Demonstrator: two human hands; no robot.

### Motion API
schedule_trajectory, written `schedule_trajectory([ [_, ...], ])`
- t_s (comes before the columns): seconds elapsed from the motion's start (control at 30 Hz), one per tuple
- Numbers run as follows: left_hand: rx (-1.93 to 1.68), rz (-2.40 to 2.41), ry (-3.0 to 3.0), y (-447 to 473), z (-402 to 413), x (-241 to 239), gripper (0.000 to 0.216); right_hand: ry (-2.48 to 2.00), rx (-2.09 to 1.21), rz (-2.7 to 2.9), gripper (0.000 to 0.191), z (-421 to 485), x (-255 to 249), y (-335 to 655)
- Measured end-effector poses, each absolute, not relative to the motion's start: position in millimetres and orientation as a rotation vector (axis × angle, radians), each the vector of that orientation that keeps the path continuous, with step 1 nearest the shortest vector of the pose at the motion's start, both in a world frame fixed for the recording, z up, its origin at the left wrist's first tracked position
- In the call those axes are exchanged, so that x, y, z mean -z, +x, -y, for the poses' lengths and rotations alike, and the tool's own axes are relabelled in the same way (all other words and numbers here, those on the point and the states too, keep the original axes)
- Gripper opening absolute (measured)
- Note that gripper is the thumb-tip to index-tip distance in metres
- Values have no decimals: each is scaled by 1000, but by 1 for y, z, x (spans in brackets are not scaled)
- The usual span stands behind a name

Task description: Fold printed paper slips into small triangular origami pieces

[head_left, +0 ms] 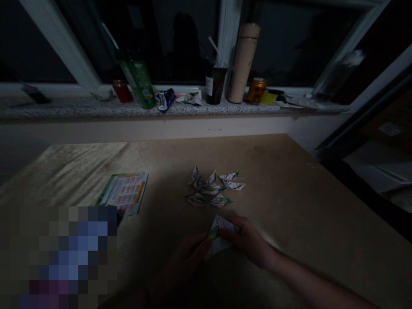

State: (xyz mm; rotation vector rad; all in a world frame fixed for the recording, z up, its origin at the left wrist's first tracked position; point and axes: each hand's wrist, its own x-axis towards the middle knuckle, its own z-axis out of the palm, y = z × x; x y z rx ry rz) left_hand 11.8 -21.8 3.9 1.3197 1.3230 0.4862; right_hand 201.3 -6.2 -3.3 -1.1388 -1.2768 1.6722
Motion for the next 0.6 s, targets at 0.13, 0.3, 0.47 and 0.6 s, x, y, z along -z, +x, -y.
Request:
schedule_trajectory([
  [0.13,-515,-1306,1400,13,22,-4,41,-1161,-1666,1297,19,7,5,201],
  [0.3,-590,-1356,1395,9,23,4,36,-1119,-1524,1203,25,6,1,203],
  [0.47,-667,-1398,1256,9,23,10,37,-977,-1501,938,21,2,-1,209],
  [0.6,-728,-1449,1169,11,21,13,36,-955,-1569,918,18,0,-2,211],
])
